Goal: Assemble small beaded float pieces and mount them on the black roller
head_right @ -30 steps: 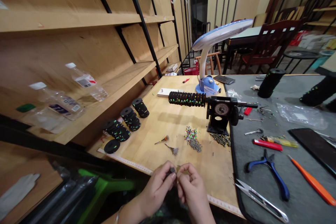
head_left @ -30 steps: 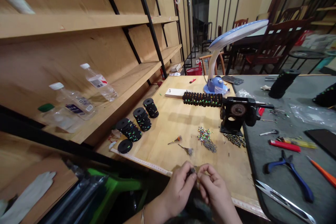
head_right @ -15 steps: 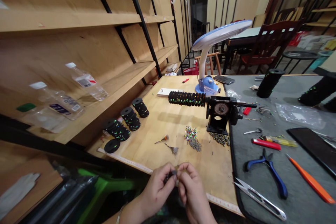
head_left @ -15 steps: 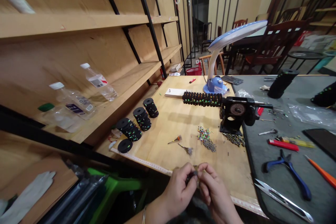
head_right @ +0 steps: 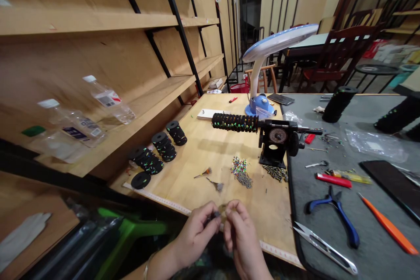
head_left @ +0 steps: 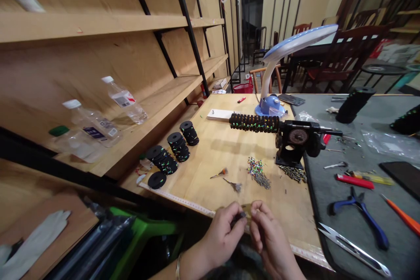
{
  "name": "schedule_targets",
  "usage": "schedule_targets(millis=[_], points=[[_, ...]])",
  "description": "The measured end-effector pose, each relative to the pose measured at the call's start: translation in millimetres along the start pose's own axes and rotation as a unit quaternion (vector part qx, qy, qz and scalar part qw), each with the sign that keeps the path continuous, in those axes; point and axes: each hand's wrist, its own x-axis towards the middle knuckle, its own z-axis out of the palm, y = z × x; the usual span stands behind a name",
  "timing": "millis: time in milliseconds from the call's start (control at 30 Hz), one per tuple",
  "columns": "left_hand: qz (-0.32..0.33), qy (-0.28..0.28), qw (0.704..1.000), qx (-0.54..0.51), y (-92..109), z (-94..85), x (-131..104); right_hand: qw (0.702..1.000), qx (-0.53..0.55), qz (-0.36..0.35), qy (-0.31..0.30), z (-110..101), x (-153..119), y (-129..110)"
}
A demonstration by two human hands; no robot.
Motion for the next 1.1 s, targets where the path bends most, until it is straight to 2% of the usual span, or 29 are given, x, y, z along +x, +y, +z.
schedule_targets(millis=[233, 367, 600, 833, 1000, 1100], points=[[-0.027, -0.019, 0.999, -0.035, -0.8, -0.8, 0.0, 0.998, -0.061, -0.022, 0.011, -3.2, 0.7, 2.1], [-0.050, -0.006, 0.996, -0.076, -1.1, -0.2, 1.9, 0.994, -0.095, -0.051, 0.027, -3.5, -0.6, 0.9], [-0.059, 0.020, 0.990, -0.125, 2.1, 3.9, 5.8, 0.991, -0.112, -0.063, 0.032, 1.6, -3.1, -4.3], [-0.083, 0.043, 0.974, -0.208, -2.4, 9.6, 7.5, 0.987, -0.137, -0.083, -0.001, 2.4, -2.4, -2.0], [-0.072, 0.074, 0.982, -0.155, -0.2, 2.3, 10.7, 0.985, -0.148, -0.082, -0.021, -4.4, 1.0, -3.3], [-0.053, 0.079, 0.986, -0.135, 3.1, -6.0, 11.6, 0.974, -0.207, -0.085, -0.034, -8.7, 3.1, -6.5]])
